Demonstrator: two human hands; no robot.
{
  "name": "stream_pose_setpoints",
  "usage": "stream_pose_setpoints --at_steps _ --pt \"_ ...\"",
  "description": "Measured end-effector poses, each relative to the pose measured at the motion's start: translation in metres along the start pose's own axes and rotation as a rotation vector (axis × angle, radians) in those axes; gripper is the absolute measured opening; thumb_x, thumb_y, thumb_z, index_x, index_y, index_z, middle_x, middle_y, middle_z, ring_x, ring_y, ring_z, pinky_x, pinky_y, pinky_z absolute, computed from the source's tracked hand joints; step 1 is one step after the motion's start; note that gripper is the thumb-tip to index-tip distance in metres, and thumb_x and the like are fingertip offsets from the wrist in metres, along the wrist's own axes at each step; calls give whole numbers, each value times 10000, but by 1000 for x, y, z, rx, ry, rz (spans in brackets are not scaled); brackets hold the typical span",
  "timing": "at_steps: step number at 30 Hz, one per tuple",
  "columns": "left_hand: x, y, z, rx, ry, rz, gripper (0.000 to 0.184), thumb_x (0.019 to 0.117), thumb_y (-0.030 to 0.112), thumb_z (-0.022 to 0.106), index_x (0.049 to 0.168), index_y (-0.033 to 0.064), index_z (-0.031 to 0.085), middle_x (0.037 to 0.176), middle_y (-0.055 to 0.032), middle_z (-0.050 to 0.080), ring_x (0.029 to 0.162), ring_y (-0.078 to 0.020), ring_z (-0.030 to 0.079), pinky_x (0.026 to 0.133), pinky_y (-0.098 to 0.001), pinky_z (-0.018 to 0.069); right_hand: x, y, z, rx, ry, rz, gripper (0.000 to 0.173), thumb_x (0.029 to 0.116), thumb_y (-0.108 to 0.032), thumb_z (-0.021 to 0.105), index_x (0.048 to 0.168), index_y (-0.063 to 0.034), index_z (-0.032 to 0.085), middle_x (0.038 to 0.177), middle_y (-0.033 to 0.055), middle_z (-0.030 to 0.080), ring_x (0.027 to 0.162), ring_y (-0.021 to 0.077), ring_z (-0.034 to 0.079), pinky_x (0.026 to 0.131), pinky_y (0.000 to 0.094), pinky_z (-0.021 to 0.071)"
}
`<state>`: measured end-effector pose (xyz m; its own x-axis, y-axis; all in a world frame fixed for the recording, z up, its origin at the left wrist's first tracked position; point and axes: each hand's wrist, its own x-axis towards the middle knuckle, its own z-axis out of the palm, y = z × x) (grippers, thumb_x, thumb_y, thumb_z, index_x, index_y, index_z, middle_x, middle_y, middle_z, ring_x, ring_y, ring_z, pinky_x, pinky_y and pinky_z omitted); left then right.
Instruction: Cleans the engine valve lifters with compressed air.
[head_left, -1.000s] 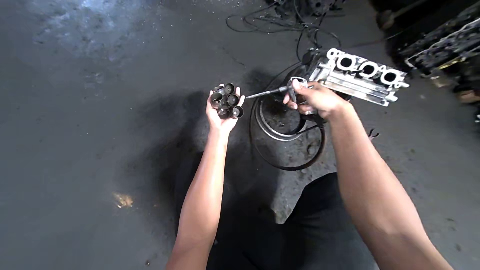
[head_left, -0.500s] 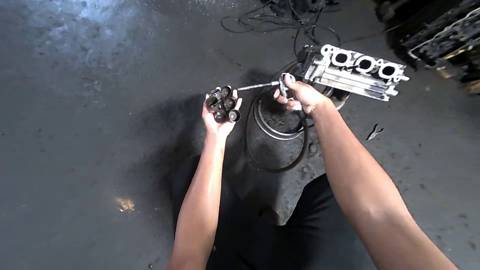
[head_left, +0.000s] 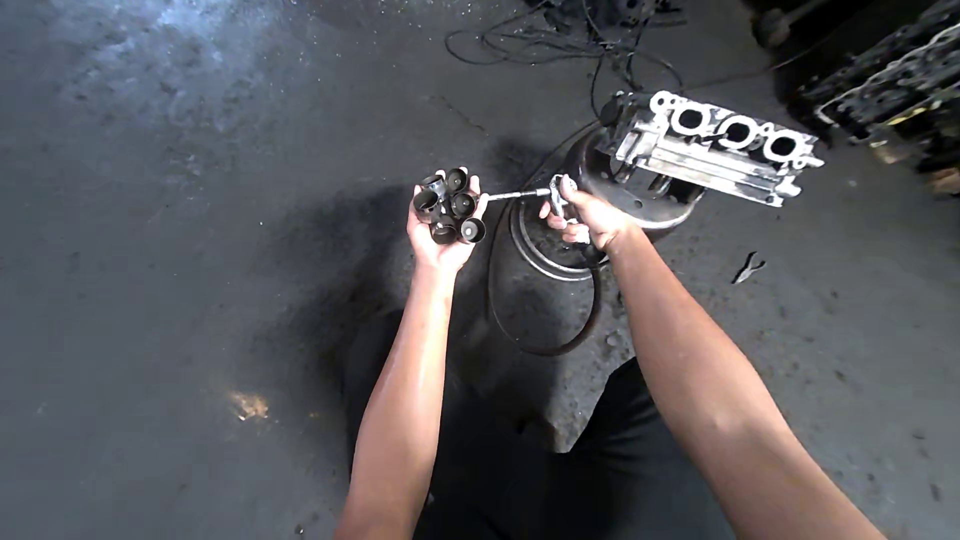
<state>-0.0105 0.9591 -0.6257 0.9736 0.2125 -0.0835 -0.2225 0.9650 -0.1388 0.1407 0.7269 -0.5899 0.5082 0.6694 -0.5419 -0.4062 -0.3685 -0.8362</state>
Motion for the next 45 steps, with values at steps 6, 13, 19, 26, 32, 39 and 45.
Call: stream_pose_setpoints --at_steps 6,13,19,26,32,39,45 --pt "-1 6 2 29 41 19 604 1017 601 320 1260 107 566 1208 -179 641 1117 -349 653 953 -542 543 -10 -7 -1 -11 -8 -40 676 1070 -599 124 981 -156 626 623 -87 531 404 -8 374 377 141 334" --pt "1 13 1 62 76 43 575 1032 584 312 1248 118 569 1181 -169 651 1079 -333 671 924 -527 560 -63 -74 46 -368 149 -210 530 1115 -379 288 936 -96 698 649 -38 631 401 8 388 370 172 326" --pt "5 16 -4 72 92 70 541 1040 576 327 1235 133 569 1191 -160 656 1072 -331 676 890 -501 578 -98 -124 143 -996 317 -292 470 1023 -555 499 784 -198 691 606 -58 610 500 93 552 476 369 471" --pt "2 13 -3 54 81 41 511 1038 563 340 1156 146 609 1067 -122 689 977 -286 699 836 -473 595 -91 -143 186 -1382 387 -162 611 976 -707 459 768 -160 635 626 55 572 596 267 607 525 523 461" --pt "4 18 -2 90 92 65 510 1040 570 344 1203 161 603 1101 -126 688 980 -276 698 794 -447 599 -75 -160 208 -1512 299 -76 606 977 -687 486 776 -133 625 678 87 580 671 300 620 560 532 454" --pt "6 22 -5 23 117 75 502 1032 567 368 1224 157 585 1152 -139 681 1024 -308 697 824 -476 602 -101 -155 206 -1501 272 -243 575 977 -708 438 722 -217 594 564 -2 514 503 199 548 432 441 417" --pt "11 28 -4 -45 158 115 509 1038 562 370 1239 138 570 1165 -161 671 1062 -336 688 868 -516 587 -122 -129 188 -1462 380 -304 621 956 -750 394 881 -214 699 601 -20 555 533 188 579 455 454 449"
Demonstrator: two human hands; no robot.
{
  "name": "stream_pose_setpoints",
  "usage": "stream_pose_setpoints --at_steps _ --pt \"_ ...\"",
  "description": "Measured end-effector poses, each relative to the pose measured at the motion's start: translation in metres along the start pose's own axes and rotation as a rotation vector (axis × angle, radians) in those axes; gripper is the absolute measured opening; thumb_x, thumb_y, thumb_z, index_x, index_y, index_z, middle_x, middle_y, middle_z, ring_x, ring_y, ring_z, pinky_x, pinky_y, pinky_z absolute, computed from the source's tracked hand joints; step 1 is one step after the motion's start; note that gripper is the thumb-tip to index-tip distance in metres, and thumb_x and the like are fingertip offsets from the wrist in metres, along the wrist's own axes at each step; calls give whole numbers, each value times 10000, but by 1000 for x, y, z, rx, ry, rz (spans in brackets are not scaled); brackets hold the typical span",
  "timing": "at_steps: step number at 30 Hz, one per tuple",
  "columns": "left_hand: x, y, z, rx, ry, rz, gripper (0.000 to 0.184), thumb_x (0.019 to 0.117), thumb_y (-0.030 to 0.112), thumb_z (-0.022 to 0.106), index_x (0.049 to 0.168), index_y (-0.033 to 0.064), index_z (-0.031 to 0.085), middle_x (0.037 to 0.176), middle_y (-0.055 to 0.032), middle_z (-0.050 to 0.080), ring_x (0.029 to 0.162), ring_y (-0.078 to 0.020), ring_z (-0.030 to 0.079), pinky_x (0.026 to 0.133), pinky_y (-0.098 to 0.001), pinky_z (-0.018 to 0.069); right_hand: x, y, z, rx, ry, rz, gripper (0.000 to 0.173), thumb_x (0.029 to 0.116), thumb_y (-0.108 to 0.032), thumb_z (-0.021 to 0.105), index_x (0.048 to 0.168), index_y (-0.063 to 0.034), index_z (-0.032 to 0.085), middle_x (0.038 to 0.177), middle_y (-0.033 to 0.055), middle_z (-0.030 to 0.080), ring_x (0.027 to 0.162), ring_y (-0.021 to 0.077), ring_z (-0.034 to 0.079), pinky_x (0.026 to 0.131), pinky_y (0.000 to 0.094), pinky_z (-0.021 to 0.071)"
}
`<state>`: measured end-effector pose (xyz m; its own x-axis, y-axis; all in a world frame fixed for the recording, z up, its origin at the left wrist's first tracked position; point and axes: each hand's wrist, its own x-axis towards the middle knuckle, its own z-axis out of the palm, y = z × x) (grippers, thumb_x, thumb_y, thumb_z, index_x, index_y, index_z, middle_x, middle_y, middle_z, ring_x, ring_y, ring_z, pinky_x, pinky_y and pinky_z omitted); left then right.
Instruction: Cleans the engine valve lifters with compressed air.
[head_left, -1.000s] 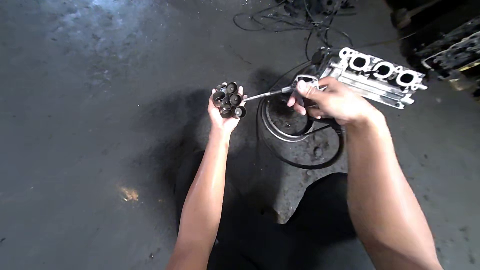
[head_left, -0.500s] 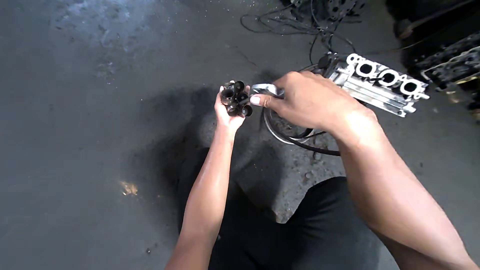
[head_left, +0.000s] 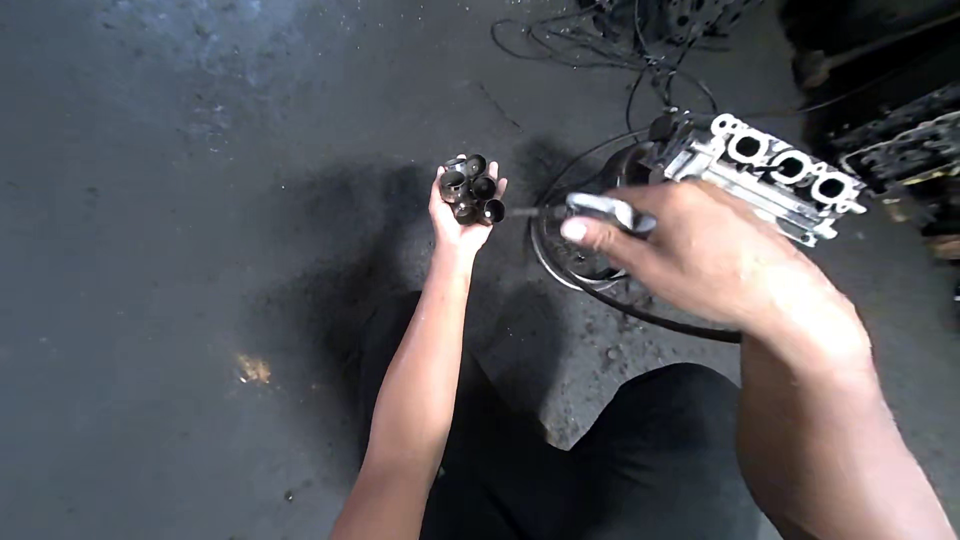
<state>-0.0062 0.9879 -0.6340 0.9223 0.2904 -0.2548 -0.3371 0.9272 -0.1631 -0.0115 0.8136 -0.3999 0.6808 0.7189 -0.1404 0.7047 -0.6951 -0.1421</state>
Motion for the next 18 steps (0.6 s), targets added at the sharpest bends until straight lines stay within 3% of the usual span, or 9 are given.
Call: stream_pose_setpoints --at_steps 2,5,8,11,14,16,18 --pt "0 0 -1 -15 -8 6 518 1038 568 368 1240 136 572 1170 -158 673 1078 -334 686 879 -514 584 -7 9 10 51 -12 14 626 941 -763 399 916 -230 726 619 -49 584 549 141 599 481 432 480" --pt "1 -1 -3 -20 -23 2 518 1037 573 367 1236 137 564 1175 -160 666 1083 -329 682 884 -501 584 -11 26 29 90 -2 71 643 946 -756 417 889 -185 707 620 -23 591 558 168 609 508 468 493" --pt "3 -1 -2 -27 -25 -8 499 1036 564 381 1236 149 571 1167 -155 666 1068 -325 684 880 -494 584 -19 38 41 197 34 71 613 945 -750 433 906 -213 726 639 -75 594 568 81 591 526 394 506" --pt "1 -1 -4 -17 -34 -2 491 1041 554 376 1242 146 560 1173 -161 661 1079 -328 679 892 -504 578 -22 40 50 232 101 106 611 956 -728 448 873 -172 690 615 -50 573 544 103 570 506 408 476" --pt "2 -2 2 17 18 25 492 1041 547 368 1247 148 570 1164 -153 664 1072 -328 678 893 -509 573 -23 28 49 222 96 48 638 959 -732 438 950 -162 725 645 -53 598 571 90 592 532 386 506" --pt "1 -3 1 50 50 31 480 1046 540 367 1245 153 571 1158 -145 669 1057 -317 685 883 -498 580 -19 19 47 175 99 49 640 964 -719 437 955 -155 739 632 -28 599 558 130 595 518 426 491" --pt "2 -6 0 65 44 21 456 1048 532 377 1233 165 575 1140 -139 675 1028 -307 696 843 -473 597 -8 10 39 121 75 55 615 966 -720 428 895 -178 709 613 -31 571 545 149 580 501 442 466"
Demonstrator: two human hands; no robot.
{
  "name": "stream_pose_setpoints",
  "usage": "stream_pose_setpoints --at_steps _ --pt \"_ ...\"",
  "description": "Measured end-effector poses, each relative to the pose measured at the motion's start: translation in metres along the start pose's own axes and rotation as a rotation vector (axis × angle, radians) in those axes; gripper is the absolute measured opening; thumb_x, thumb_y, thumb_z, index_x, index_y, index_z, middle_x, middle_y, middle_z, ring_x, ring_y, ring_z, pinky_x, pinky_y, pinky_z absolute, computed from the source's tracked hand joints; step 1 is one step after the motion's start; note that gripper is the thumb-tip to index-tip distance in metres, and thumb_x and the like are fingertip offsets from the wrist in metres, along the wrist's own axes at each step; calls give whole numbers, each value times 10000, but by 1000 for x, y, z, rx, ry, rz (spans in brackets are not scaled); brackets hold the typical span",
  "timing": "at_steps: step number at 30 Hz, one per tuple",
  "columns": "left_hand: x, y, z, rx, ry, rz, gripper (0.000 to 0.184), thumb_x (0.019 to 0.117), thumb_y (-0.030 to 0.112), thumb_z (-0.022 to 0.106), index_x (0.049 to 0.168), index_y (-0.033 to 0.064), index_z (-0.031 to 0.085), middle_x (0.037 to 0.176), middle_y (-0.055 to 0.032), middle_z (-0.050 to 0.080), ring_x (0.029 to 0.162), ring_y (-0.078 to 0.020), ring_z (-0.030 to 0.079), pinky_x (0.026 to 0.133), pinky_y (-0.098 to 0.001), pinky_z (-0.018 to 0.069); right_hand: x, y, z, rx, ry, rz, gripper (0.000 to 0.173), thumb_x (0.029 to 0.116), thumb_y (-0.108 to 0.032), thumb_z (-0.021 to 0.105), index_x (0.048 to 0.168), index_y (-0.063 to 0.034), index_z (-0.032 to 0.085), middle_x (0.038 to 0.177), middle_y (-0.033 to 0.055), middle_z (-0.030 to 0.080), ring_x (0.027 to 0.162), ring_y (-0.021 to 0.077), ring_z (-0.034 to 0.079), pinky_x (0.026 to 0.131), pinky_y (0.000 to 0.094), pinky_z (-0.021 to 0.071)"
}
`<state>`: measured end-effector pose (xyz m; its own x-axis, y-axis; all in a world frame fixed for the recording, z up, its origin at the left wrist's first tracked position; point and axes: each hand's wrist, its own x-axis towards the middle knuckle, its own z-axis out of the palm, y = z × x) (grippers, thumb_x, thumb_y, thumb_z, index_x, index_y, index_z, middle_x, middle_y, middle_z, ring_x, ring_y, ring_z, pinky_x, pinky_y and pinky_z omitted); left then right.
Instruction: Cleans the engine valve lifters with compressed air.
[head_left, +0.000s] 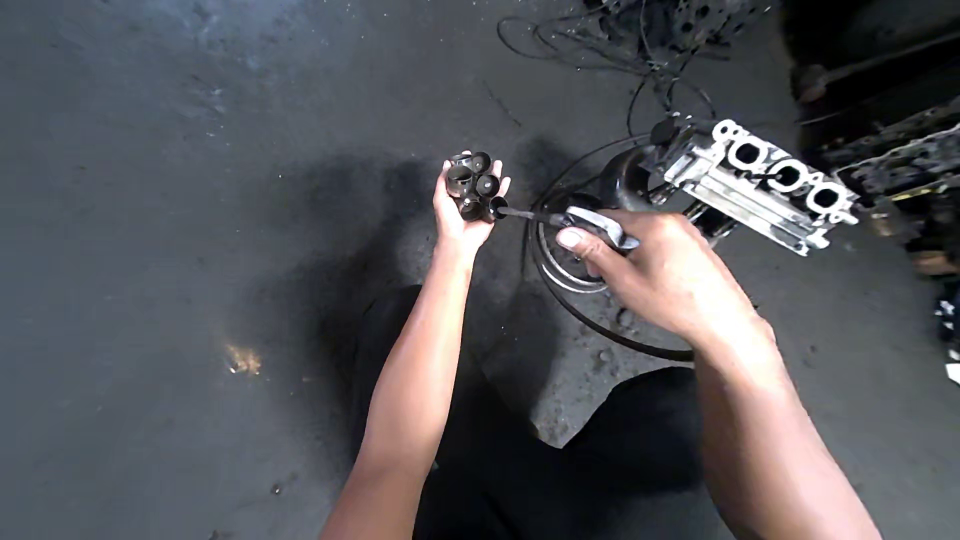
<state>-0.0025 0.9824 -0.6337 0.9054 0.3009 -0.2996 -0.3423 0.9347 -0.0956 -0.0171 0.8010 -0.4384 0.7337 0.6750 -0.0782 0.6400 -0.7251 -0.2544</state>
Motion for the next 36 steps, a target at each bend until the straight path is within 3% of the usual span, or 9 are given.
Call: stream_pose_setpoints --at_steps 4,8,12,15,18,21,28,32,36 --pt "-2 -6 1 -16 15 6 446 1041 528 402 1212 161 586 1124 -140 681 1010 -320 700 817 -483 601 25 -17 -13 -23 -111 -33 609 962 -739 430 897 -207 719 626 -12 596 548 184 600 497 472 487" --pt "-4 -9 4 -11 -16 -8 429 1036 523 407 1181 163 590 1099 -123 685 978 -295 704 793 -454 605 41 -32 -26 -60 -121 -61 589 974 -717 433 780 -209 657 558 -6 533 469 191 536 423 444 417" --pt "-8 -9 0 24 -85 -19 455 1049 531 365 1149 169 622 1004 -105 705 902 -265 715 773 -443 608 57 -43 -38 -125 -213 -40 625 968 -735 420 798 -181 654 619 22 566 577 231 594 517 517 464" --pt "-9 -9 2 35 -105 -28 459 1049 532 364 1137 168 630 994 -105 706 888 -266 716 756 -434 610 52 -42 -37 -108 -168 -55 601 975 -719 435 767 -191 633 582 14 556 512 220 570 460 489 446" --pt "-11 -6 6 43 -1 -9 416 1048 500 415 1178 157 612 1042 -108 696 934 -266 710 796 -434 607 31 -58 -24 -192 -108 -101 602 981 -706 436 875 -170 688 619 38 570 568 261 604 493 504 462" --pt "-15 -4 14 37 81 -31 416 1048 498 421 1227 168 600 1093 -111 690 980 -289 704 811 -470 600 11 -79 -6 -353 -48 -113 542 992 -626 518 900 -118 681 633 103 598 614 345 649 509 531 484" --pt "-13 -2 7 77 -28 17 418 1071 479 374 1180 145 600 1057 -118 707 964 -299 718 809 -497 602 1 -83 27 -490 -18 -184 414 986 -511 622 959 -104 696 708 108 658 616 333 673 489 473 488" --pt "-17 0 11 70 41 -3 405 1058 487 407 1225 167 589 1110 -112 683 1017 -297 691 852 -498 585 -1 -61 5 -356 50 -148 571 1007 -625 485 973 -95 698 659 128 627 604 373 657 495 544 482" --pt "-14 1 6 78 3 -43 459 1047 530 392 1271 175 577 1146 -140 672 999 -306 695 812 -462 598 16 -32 -14 -215 23 -37 679 974 -736 406 959 -127 707 636 79 590 595 309 621 524 541 465"
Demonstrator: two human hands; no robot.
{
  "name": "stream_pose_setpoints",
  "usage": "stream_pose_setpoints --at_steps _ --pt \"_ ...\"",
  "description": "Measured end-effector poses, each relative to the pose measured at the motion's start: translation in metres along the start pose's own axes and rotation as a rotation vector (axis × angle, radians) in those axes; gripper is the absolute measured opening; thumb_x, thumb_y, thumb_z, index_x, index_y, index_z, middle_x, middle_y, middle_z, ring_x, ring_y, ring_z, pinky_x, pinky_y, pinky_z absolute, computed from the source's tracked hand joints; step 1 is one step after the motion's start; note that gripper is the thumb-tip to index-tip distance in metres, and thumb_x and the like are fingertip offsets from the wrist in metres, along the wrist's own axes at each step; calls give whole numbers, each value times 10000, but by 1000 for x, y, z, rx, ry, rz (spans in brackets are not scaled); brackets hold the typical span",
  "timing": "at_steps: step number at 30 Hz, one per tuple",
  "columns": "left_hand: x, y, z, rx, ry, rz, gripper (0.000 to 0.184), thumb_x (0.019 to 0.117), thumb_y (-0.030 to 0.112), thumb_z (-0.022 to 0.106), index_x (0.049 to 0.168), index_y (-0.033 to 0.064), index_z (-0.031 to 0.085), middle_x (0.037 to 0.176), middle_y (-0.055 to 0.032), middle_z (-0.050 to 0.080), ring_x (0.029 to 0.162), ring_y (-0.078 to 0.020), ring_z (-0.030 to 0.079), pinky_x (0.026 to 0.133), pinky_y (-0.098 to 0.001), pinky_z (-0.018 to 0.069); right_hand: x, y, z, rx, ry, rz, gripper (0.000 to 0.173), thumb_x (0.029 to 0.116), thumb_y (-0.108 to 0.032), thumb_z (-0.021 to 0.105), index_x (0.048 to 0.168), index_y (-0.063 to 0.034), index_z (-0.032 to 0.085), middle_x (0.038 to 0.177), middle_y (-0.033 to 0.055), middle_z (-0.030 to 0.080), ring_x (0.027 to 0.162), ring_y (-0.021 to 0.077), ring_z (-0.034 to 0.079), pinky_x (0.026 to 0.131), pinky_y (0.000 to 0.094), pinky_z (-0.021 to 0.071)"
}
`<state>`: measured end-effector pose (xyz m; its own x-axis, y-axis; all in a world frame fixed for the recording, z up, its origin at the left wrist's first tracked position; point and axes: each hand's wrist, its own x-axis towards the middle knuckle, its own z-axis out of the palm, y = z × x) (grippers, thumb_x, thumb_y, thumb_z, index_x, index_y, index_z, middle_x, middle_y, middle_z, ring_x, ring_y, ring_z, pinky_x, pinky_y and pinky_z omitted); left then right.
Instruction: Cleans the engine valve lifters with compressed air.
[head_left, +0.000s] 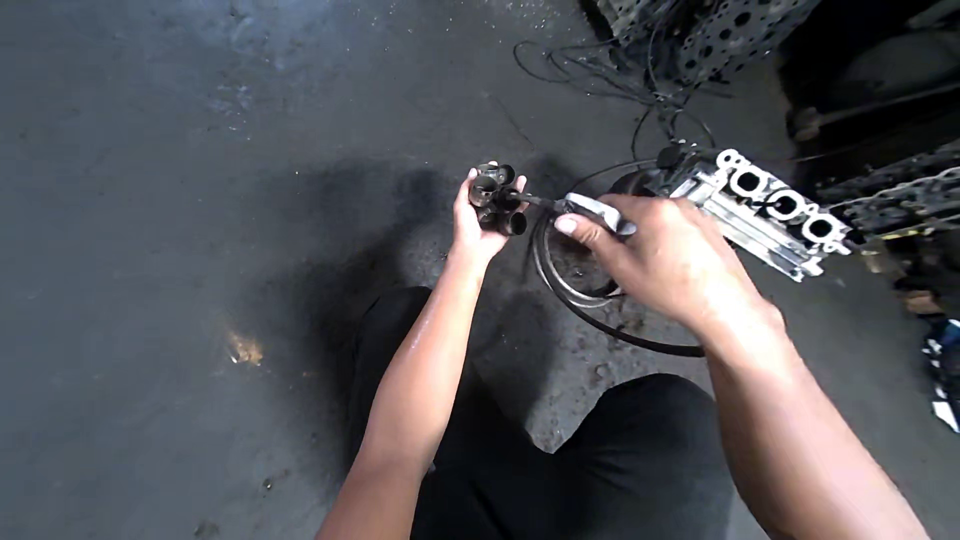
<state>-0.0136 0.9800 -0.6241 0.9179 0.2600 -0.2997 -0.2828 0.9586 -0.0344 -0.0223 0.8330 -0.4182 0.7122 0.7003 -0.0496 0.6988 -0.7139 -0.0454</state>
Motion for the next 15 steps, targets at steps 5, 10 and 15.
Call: stream_pose_setpoints --at_steps 5,10,15 --pt "0 -4 -2 -31 -46 -7 448 1050 529 379 1199 167 595 1068 -129 688 944 -296 704 797 -460 600 13 8 -10 170 -86 8 595 965 -735 435 901 -213 715 627 -24 599 548 176 594 500 468 482" --pt "3 -11 -8 -14 -63 -39 481 1054 534 358 1226 151 592 1124 -135 681 985 -288 696 814 -461 593 57 17 -21 250 -175 12 573 992 -664 475 813 -159 680 632 12 593 552 193 581 516 501 474" --pt "-2 -16 -3 -6 -29 -85 493 1047 566 368 1228 156 574 1122 -136 676 986 -283 697 813 -439 597 104 1 -42 257 -375 33 485 1042 -529 506 870 -121 704 688 -5 648 554 114 552 551 376 465"
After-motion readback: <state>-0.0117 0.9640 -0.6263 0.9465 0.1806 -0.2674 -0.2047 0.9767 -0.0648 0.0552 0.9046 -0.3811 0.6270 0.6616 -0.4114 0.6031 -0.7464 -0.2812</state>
